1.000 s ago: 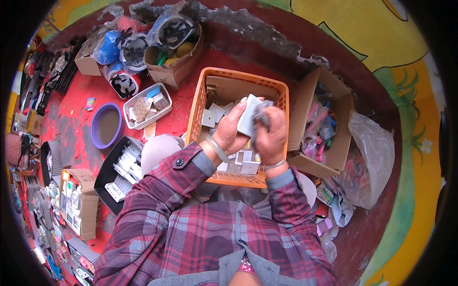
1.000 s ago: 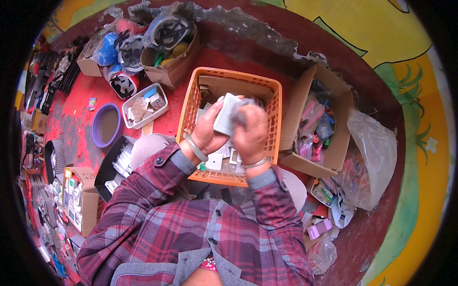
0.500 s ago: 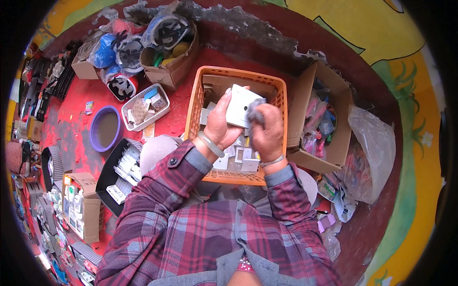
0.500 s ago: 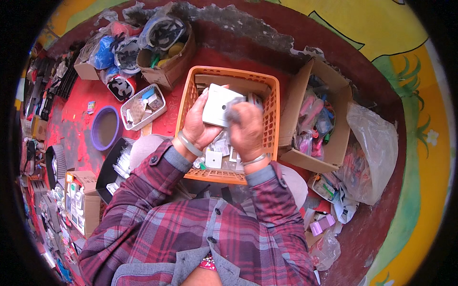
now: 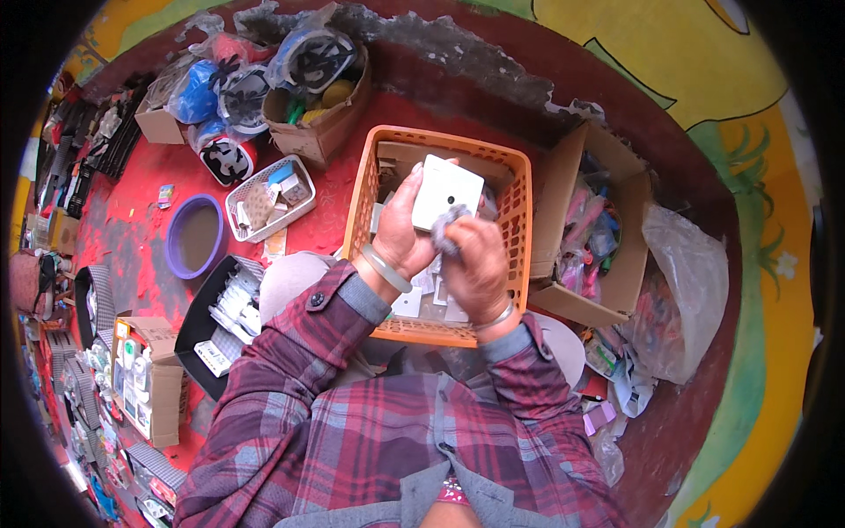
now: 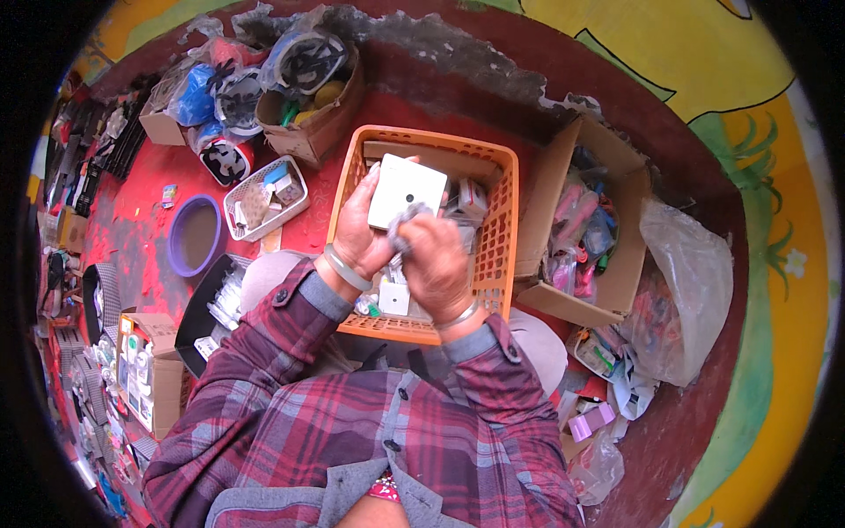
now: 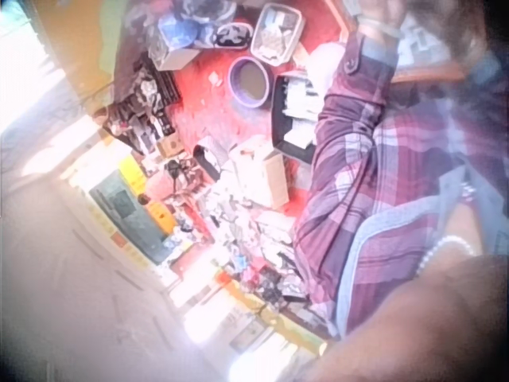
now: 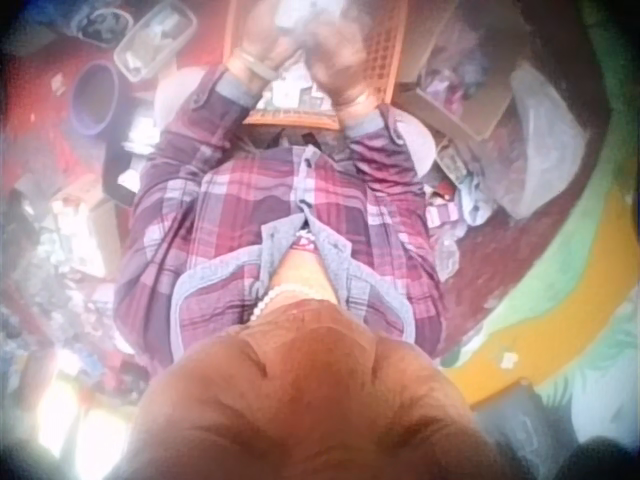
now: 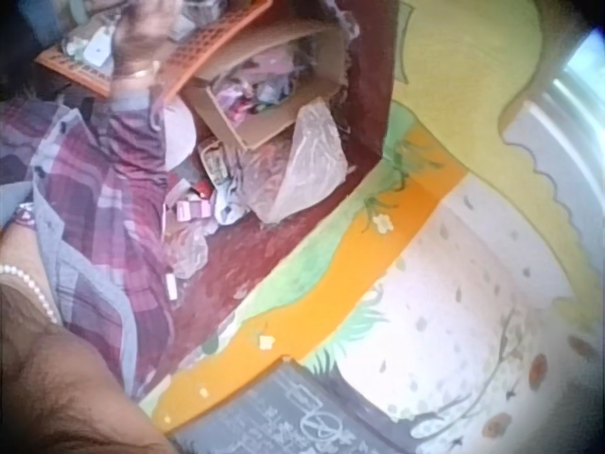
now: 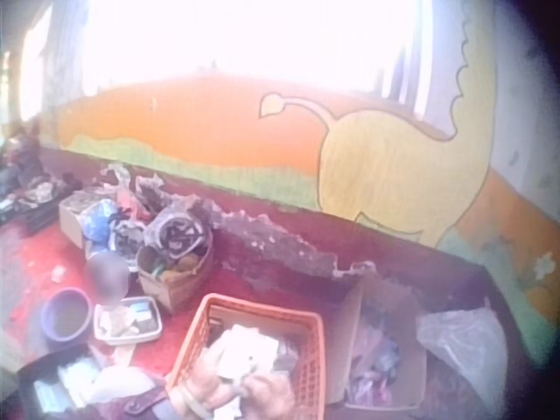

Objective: The person wipes a square electronic component with a cloth and then places it into a container with other packaged components.

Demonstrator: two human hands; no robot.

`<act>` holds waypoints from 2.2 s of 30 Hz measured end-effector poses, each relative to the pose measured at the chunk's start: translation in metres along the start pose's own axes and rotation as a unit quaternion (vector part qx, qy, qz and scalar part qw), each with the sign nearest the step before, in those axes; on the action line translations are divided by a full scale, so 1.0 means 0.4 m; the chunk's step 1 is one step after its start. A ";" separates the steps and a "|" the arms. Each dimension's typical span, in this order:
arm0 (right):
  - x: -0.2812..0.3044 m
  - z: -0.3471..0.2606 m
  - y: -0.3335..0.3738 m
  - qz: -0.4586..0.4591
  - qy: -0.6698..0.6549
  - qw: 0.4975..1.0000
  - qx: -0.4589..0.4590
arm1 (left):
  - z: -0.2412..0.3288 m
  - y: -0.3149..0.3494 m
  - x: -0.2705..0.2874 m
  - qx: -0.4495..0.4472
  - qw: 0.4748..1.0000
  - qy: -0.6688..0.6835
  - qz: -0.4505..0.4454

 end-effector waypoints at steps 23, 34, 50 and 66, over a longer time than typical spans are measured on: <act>0.011 0.066 -0.005 0.030 -0.070 0.985 -0.158 | -0.100 0.033 0.004 0.056 0.998 0.019 -0.010; 0.003 -0.006 0.010 -0.036 -0.006 0.999 0.019 | 0.056 0.029 -0.035 -0.040 0.998 0.001 -0.041; 0.040 0.258 0.344 -0.020 -0.396 0.757 -0.520 | 0.604 0.749 0.358 -0.321 0.931 0.022 0.171; 0.015 0.277 0.430 -0.060 -0.282 0.731 -0.619 | 0.379 1.305 1.186 -0.043 0.594 -0.384 0.706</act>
Point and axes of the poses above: each hand's wrist, its own y-axis away from the middle knuckle, its own x-axis out of the back of the hand, z = x × y, the point moved 5 cm from there along -y, towards the middle knuckle, and after that the axes turned 1 degree about -x, right-handed, at the moved point
